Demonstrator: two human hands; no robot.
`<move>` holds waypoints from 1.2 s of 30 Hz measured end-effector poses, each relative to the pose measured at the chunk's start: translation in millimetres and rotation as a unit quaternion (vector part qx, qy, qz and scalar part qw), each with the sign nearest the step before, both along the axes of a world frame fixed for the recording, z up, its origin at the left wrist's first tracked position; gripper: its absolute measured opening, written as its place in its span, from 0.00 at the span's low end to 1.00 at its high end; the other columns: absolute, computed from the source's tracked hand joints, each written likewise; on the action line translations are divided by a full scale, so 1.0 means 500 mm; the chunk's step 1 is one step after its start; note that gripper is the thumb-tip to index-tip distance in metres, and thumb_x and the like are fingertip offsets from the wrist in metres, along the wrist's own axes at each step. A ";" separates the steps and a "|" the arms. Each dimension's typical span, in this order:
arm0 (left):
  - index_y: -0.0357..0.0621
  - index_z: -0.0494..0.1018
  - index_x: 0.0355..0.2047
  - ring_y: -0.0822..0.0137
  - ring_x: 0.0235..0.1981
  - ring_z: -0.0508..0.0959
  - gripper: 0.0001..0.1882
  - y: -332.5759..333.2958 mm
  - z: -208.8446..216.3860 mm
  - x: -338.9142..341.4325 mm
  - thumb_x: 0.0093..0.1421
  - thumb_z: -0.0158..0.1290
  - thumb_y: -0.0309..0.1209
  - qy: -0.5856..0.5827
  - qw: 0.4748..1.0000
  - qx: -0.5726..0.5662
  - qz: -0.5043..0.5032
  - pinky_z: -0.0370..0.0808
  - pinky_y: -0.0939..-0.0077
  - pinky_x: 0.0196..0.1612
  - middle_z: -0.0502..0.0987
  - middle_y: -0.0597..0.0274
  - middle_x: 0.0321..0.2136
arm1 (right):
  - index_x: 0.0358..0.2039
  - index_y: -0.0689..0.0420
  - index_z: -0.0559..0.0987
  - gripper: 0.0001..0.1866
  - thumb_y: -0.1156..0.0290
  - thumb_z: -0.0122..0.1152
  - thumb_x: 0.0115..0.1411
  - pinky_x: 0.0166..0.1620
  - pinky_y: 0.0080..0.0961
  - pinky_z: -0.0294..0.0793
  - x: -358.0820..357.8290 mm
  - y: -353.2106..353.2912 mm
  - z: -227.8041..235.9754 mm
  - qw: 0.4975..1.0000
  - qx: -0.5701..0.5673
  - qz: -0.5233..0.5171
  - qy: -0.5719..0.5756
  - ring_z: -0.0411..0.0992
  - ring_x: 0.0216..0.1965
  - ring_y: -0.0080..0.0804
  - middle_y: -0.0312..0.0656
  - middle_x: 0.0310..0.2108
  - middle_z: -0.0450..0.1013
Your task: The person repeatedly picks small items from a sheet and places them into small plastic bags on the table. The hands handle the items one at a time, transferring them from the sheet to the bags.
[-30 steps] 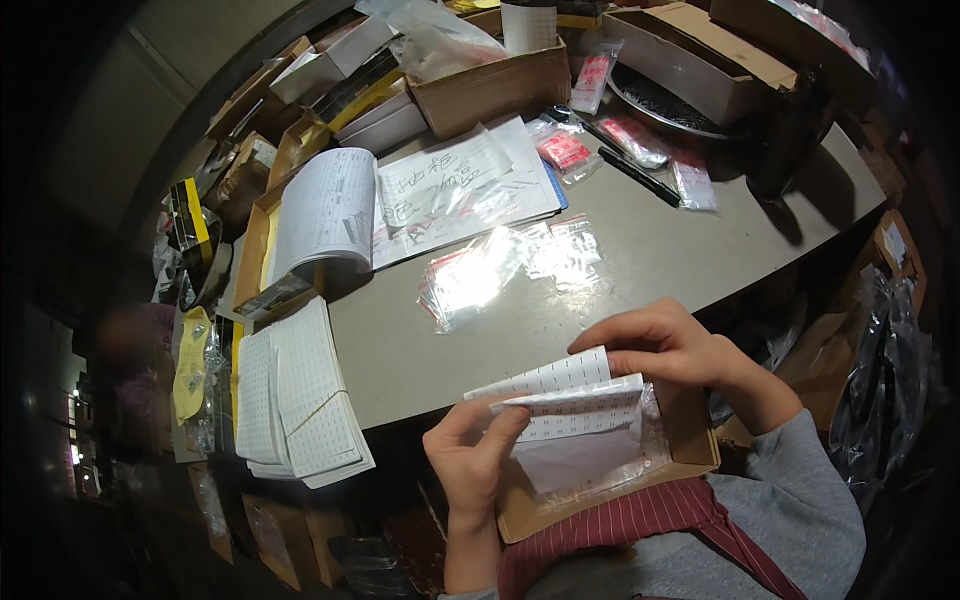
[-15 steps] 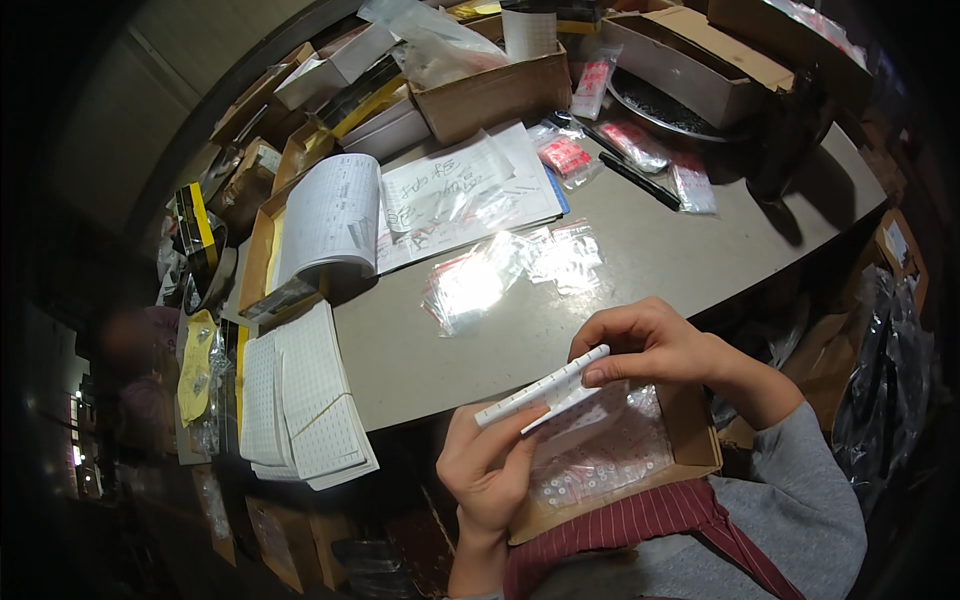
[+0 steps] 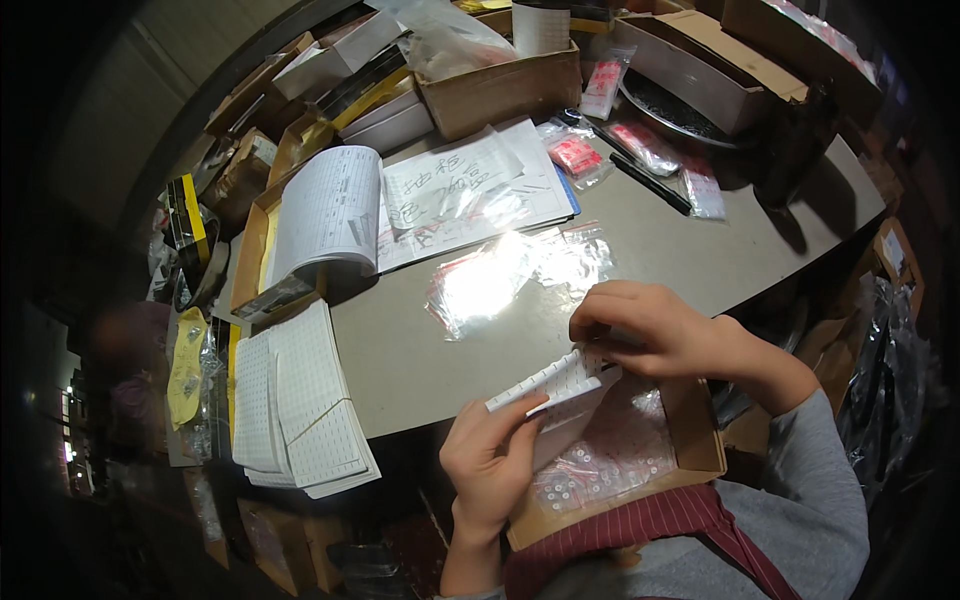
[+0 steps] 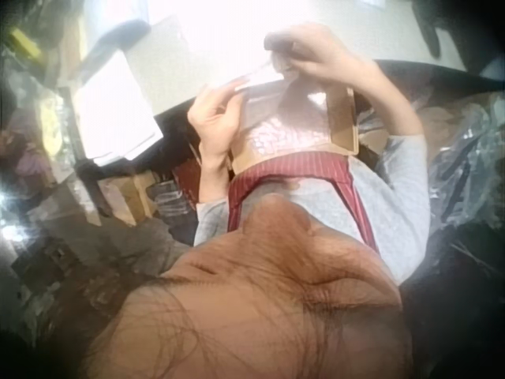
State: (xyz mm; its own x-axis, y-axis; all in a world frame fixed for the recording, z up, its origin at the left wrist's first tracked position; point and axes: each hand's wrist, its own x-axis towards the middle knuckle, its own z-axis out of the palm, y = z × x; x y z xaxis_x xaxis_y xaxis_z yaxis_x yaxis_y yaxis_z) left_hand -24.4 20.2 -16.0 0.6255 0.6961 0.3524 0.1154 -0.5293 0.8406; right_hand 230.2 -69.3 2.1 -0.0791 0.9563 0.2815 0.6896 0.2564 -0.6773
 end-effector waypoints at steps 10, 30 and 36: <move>0.38 0.86 0.38 0.72 0.30 0.79 0.11 0.023 -0.007 0.002 0.53 0.64 0.17 -0.010 0.999 -0.044 0.015 0.74 0.79 0.34 0.82 0.59 0.30 | 0.38 0.59 0.75 0.16 0.74 0.66 0.47 0.41 0.42 0.77 -0.040 0.015 0.009 0.975 0.089 0.027 -0.202 0.74 0.42 0.50 0.48 0.37 0.70; 0.31 0.84 0.40 0.72 0.36 0.81 0.10 0.102 -0.030 -0.043 0.56 0.63 0.17 -0.047 0.969 -0.238 0.049 0.75 0.80 0.42 0.83 0.60 0.33 | 0.36 0.65 0.80 0.18 0.60 0.68 0.59 0.42 0.42 0.75 0.169 0.119 0.037 0.947 -0.210 -0.158 -0.185 0.77 0.37 0.54 0.56 0.33 0.79; 0.30 0.84 0.41 0.72 0.36 0.81 0.11 0.108 -0.035 -0.052 0.56 0.63 0.17 -0.042 0.966 -0.251 0.038 0.75 0.79 0.42 0.83 0.60 0.33 | 0.38 0.63 0.78 0.20 0.58 0.72 0.61 0.40 0.36 0.75 0.108 0.098 0.126 0.900 -0.385 -0.012 -0.202 0.78 0.35 0.40 0.47 0.31 0.78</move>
State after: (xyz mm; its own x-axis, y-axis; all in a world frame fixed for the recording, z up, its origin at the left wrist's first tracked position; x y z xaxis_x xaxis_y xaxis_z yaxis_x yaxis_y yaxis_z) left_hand -50.5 74.3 -33.5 0.5506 0.8347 0.0050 0.0583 -0.0444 0.9973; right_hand 284.0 -20.3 65.0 -0.0036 0.8581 -0.5135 0.9191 -0.1995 -0.3398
